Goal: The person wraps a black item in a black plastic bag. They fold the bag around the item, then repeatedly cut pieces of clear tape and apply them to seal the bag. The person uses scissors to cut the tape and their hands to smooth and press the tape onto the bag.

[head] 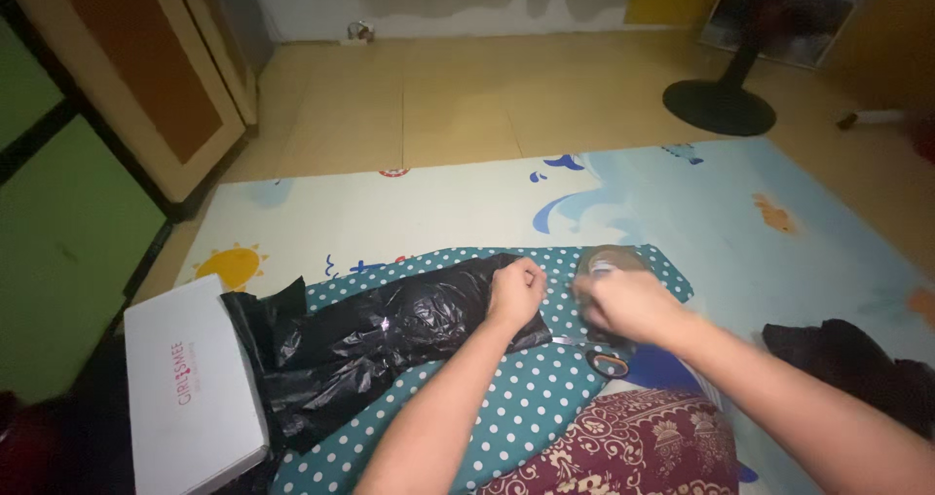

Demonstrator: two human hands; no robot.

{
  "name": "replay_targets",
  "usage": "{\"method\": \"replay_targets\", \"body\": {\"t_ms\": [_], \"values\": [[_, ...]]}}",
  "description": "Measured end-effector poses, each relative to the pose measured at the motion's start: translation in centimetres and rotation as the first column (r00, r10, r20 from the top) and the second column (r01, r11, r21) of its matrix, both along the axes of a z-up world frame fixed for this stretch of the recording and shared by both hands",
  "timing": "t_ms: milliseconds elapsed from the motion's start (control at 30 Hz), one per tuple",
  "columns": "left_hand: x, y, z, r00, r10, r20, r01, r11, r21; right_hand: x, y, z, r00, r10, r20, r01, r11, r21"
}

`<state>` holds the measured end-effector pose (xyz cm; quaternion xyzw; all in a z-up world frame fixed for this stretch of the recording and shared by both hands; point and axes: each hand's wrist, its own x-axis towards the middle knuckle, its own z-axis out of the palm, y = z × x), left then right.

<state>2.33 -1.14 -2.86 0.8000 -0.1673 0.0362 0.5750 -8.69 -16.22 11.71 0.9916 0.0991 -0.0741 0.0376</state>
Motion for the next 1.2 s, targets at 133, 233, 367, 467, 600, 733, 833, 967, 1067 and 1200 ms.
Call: {"method": "replay_targets", "body": {"t_ms": [133,233,367,467,600,733,833,967,1067,1200], "values": [[-0.8,0.5,1.0,0.999,-0.004,0.042,0.002,1.000,0.029,1.2,-0.9,-1.6,0.903,0.153,0.402,-0.234,0.959,0.160],[-1.8,1.1,2.4,0.994,-0.014,0.109,0.004,0.996,0.089,1.8,-1.6,-3.0,0.929,0.050,0.367,-0.132,0.971,0.200],[-3.2,1.6,4.5,0.972,-0.027,0.235,-0.018,0.982,0.187,2.3,-1.8,-4.7,0.924,-0.010,0.381,-0.102,0.956,0.274],[-3.3,2.8,6.8,0.963,0.033,0.266,-0.065,0.991,0.114,2.4,-2.0,-5.2,0.908,-0.028,0.419,-0.110,0.947,0.301],[-2.9,4.9,10.0,0.957,-0.008,0.289,0.036,0.995,-0.091,2.8,-2.1,-4.9,0.921,-0.055,0.387,-0.085,0.938,0.336],[-3.9,6.3,12.2,0.974,-0.161,0.158,0.205,0.925,-0.319,3.9,-2.1,-2.8,0.921,-0.005,0.389,-0.171,0.892,0.418],[-5.4,6.4,12.9,0.966,-0.185,0.179,0.237,0.908,-0.345,3.7,-0.8,-1.1,0.950,-0.205,0.237,-0.021,0.712,0.702],[-6.9,5.5,13.0,0.960,-0.202,0.195,0.260,0.901,-0.347,2.6,0.7,2.0,0.943,-0.118,0.310,-0.229,0.443,0.867],[-6.9,5.0,12.1,0.956,-0.190,0.222,0.256,0.910,-0.327,1.3,2.1,3.2,0.936,-0.119,0.330,-0.230,0.502,0.833],[-6.1,4.6,9.3,0.951,-0.244,0.191,0.297,0.890,-0.346,-0.1,3.5,3.0,0.892,-0.199,0.407,-0.213,0.609,0.764]]}}
